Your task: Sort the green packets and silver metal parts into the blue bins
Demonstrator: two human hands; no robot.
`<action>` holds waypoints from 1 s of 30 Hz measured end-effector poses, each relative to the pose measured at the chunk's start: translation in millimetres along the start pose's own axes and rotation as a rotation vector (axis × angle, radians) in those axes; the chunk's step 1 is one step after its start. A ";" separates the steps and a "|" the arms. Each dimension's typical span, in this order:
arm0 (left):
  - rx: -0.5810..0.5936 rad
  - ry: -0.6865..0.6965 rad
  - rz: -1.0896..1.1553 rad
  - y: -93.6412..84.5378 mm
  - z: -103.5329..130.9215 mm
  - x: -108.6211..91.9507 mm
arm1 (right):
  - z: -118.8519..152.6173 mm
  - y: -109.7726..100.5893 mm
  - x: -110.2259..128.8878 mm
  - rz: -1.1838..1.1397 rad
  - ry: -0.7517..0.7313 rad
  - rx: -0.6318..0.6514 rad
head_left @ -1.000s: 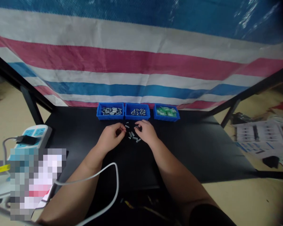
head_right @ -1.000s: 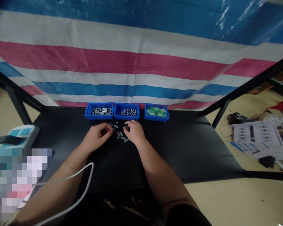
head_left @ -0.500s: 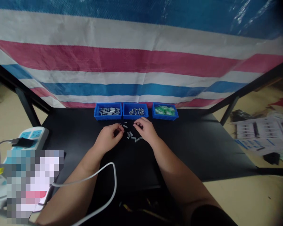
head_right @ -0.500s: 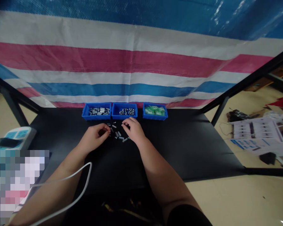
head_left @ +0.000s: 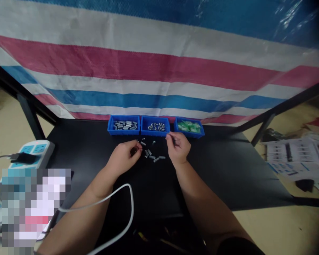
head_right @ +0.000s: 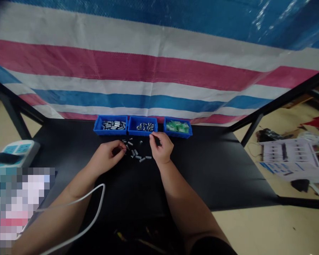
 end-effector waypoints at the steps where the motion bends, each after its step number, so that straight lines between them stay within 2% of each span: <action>1: 0.003 0.000 0.001 0.2 0.2 -0.6 | -0.2 1.1 -1.3 0.002 0.012 0.008; 6: 0.005 0.001 -0.008 2.1 0.2 0.2 | -5.9 14.0 -4.2 0.068 0.058 0.165; 9: 0.001 -0.023 -0.016 1.9 -0.4 3.5 | -8.9 15.2 -1.5 0.125 0.066 0.216; 11: -0.009 -0.062 -0.035 0.8 -0.6 7.7 | -8.2 16.5 1.4 0.126 0.069 0.299; 15: -0.028 -0.127 -0.179 -1.0 0.9 18.5 | -1.9 24.2 9.6 0.085 0.019 0.496; 19: 0.005 -0.160 -0.347 2.0 4.0 27.8 | 4.3 34.3 16.2 0.117 -0.020 0.621; 23: 0.065 -0.161 -0.360 5.7 4.2 30.3 | 6.4 38.2 18.6 0.123 -0.017 0.640; 30: 0.073 -0.179 -0.336 3.7 0.8 31.5 | 5.0 30.5 9.3 0.116 0.009 0.586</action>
Point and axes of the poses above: each hand's wrist, its own z-axis away from the middle knuckle, its own y-axis out of the palm, x = y × z, the point moved 4 cm from there along -z, towards the middle knuckle, and after that the axes turned 3 degrees about -z, right-handed, at the moved point
